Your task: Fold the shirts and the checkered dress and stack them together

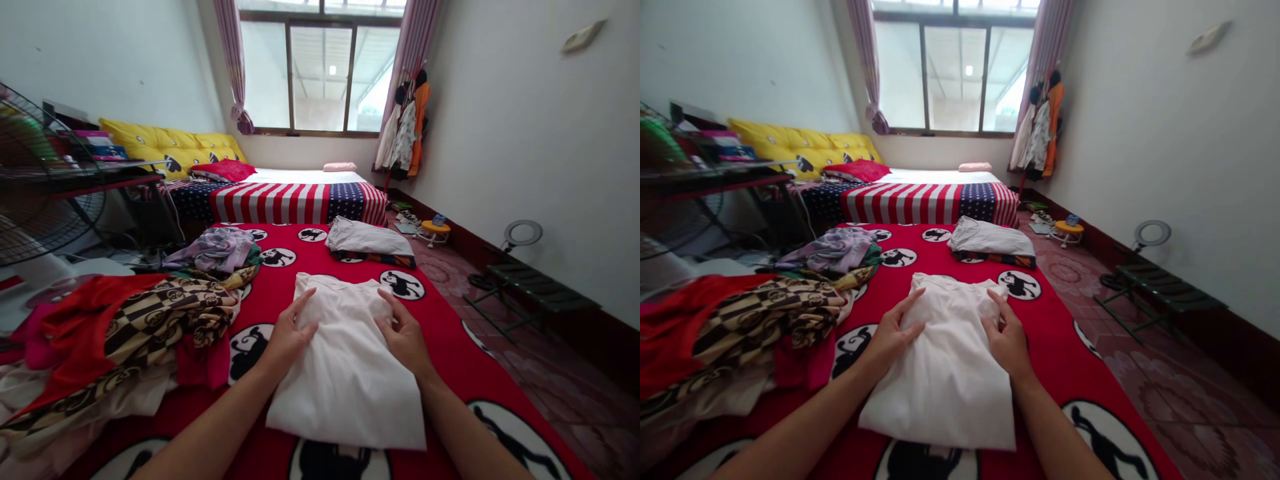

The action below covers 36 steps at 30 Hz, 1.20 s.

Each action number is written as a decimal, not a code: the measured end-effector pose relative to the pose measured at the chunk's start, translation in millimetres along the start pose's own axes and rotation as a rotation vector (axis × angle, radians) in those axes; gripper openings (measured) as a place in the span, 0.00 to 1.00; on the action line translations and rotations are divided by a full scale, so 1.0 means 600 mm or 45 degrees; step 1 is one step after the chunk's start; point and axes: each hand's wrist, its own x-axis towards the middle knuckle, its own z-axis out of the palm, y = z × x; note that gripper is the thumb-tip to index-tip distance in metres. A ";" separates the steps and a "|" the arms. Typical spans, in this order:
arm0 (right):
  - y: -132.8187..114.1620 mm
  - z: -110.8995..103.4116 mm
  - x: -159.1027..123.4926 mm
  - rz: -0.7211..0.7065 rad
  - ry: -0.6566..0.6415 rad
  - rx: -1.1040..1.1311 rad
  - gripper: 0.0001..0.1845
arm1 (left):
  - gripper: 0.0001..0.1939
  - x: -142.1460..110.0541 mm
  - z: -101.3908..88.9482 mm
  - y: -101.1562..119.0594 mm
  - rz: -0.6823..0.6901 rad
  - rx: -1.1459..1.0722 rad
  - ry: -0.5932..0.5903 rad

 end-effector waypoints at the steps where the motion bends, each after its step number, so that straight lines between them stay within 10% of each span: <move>1: -0.003 0.002 0.003 -0.039 -0.004 0.002 0.33 | 0.31 -0.002 -0.001 0.002 0.080 0.046 0.042; 10: 0.032 -0.007 0.039 0.190 0.043 0.059 0.32 | 0.29 0.016 -0.028 -0.031 0.017 0.513 0.009; 14: 0.023 -0.010 0.026 0.220 0.050 0.106 0.30 | 0.23 -0.006 -0.018 0.013 0.348 0.933 0.127; 18: 0.010 -0.018 0.015 0.187 0.067 0.126 0.27 | 0.07 -0.062 0.018 0.086 0.440 0.991 -0.395; 21: 0.011 -0.028 0.011 0.153 0.000 0.047 0.24 | 0.13 -0.102 0.050 0.111 0.363 1.021 -0.800; 25: 0.019 -0.036 0.011 0.080 -0.006 -0.044 0.23 | 0.13 -0.128 0.077 0.104 0.455 1.273 -0.995; 33: 0.034 -0.029 0.027 -0.211 0.151 -0.508 0.13 | 0.06 -0.110 0.064 0.089 0.332 0.893 -1.097; 36: 0.032 -0.029 0.028 -0.252 0.142 -0.705 0.11 | 0.07 -0.076 0.064 0.076 0.315 0.681 -0.843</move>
